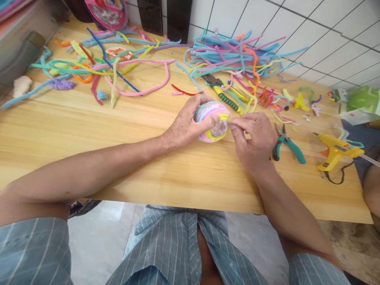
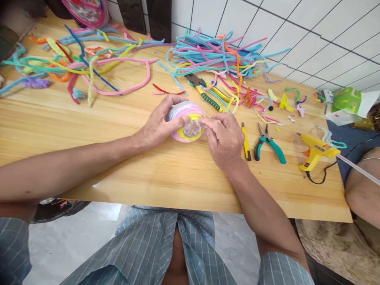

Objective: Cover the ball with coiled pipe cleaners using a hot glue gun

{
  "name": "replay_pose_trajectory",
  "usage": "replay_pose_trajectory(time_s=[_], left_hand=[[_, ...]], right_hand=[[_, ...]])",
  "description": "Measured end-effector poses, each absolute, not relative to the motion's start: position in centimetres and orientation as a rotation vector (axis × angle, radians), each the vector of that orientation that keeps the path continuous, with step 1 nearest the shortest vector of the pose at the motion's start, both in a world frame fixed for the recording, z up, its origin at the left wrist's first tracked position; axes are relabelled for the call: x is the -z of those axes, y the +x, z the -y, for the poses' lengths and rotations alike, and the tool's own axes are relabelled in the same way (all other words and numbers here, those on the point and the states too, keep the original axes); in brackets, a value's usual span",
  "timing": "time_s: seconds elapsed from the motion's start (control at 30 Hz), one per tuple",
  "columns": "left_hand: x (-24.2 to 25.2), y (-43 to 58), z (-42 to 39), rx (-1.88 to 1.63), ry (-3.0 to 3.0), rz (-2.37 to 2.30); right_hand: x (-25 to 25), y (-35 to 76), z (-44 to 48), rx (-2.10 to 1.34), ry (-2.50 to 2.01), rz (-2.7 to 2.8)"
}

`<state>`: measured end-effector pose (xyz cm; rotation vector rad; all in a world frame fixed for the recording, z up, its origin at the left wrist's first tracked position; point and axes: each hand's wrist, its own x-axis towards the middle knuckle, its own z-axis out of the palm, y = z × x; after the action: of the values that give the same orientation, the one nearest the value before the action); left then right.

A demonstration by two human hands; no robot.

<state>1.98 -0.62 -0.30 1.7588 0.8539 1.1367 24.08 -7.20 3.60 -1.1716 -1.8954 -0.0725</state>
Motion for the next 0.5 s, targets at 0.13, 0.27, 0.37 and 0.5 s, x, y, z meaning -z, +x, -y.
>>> replay_pose_trajectory(time_s=[0.13, 0.27, 0.37, 0.5], left_hand=[[0.25, 2.05, 0.78, -1.141, 1.743, -0.837], [0.24, 1.98, 0.78, -1.118, 1.748, -0.840], [0.23, 1.93, 0.65, -1.108, 1.763, -0.842], [0.15, 2.02, 0.47, -1.118, 1.765, -0.841]], right_hand=[[-3.03, 24.22, 6.98, 0.159, -1.104, 1.888], [-2.92, 24.32, 7.04, 0.057, -1.160, 1.876], [-3.07, 24.28, 7.14, 0.017, -1.251, 1.884], [-3.22, 24.11, 7.26, 0.080, -1.290, 1.905]])
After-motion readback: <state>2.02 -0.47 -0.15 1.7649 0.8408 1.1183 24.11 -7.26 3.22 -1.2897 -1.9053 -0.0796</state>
